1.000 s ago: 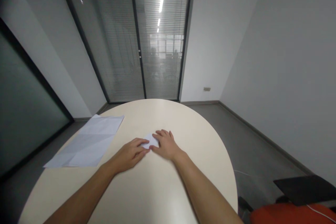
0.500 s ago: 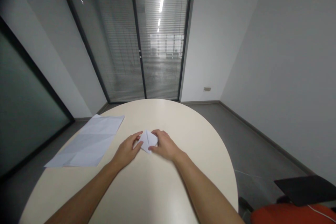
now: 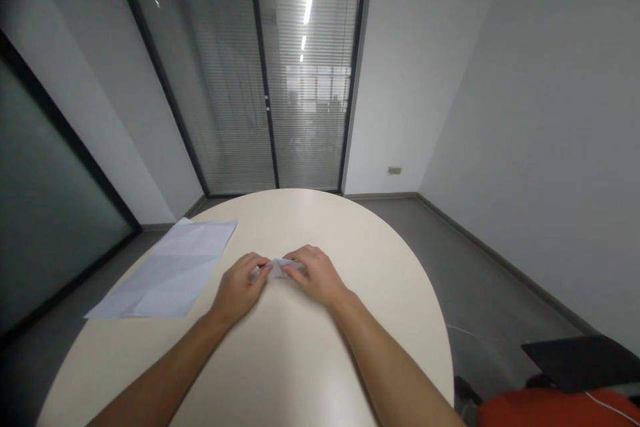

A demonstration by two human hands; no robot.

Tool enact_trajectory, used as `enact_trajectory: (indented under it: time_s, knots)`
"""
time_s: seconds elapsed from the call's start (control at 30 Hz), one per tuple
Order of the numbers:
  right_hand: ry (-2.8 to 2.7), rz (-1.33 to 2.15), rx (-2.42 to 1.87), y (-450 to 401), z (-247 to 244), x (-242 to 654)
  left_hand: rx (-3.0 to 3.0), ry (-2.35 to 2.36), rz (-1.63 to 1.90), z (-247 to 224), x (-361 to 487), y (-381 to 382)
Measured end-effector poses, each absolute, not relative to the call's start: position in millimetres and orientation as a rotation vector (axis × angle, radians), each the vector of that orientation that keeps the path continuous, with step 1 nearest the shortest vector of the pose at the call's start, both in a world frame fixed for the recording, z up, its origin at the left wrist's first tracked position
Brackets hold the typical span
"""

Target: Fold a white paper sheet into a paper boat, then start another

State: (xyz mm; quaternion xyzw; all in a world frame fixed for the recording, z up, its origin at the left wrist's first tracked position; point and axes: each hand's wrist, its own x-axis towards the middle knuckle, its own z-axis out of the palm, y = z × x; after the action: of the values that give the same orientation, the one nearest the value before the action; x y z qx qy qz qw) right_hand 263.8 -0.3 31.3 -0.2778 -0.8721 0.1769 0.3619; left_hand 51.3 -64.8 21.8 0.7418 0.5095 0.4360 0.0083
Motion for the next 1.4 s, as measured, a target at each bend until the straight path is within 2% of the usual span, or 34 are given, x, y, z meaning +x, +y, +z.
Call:
enact_trajectory:
  time_s: [0.1, 0.3, 0.73, 1.13, 1.4]
  knots:
    - [-2.249, 0.345, -0.609, -3, 37, 263, 2.44, 1.581, 1.35, 23, 51, -66]
    - [-2.274, 0.335, -0.531, -3, 37, 263, 2.48, 1.537, 1.375, 22, 53, -66]
    - [-2.174, 0.603, -0.675, 3, 33, 267, 2.304, 1.613, 1.42, 20, 49, -65]
    - [-1.803, 0.809, -0.911, 16, 25, 272, 1.762, 1.669, 1.615, 12, 39, -55]
    - [-1.65, 0.813, -0.976, 26, 15, 276, 1.477, 1.657, 1.715, 6, 33, -48]
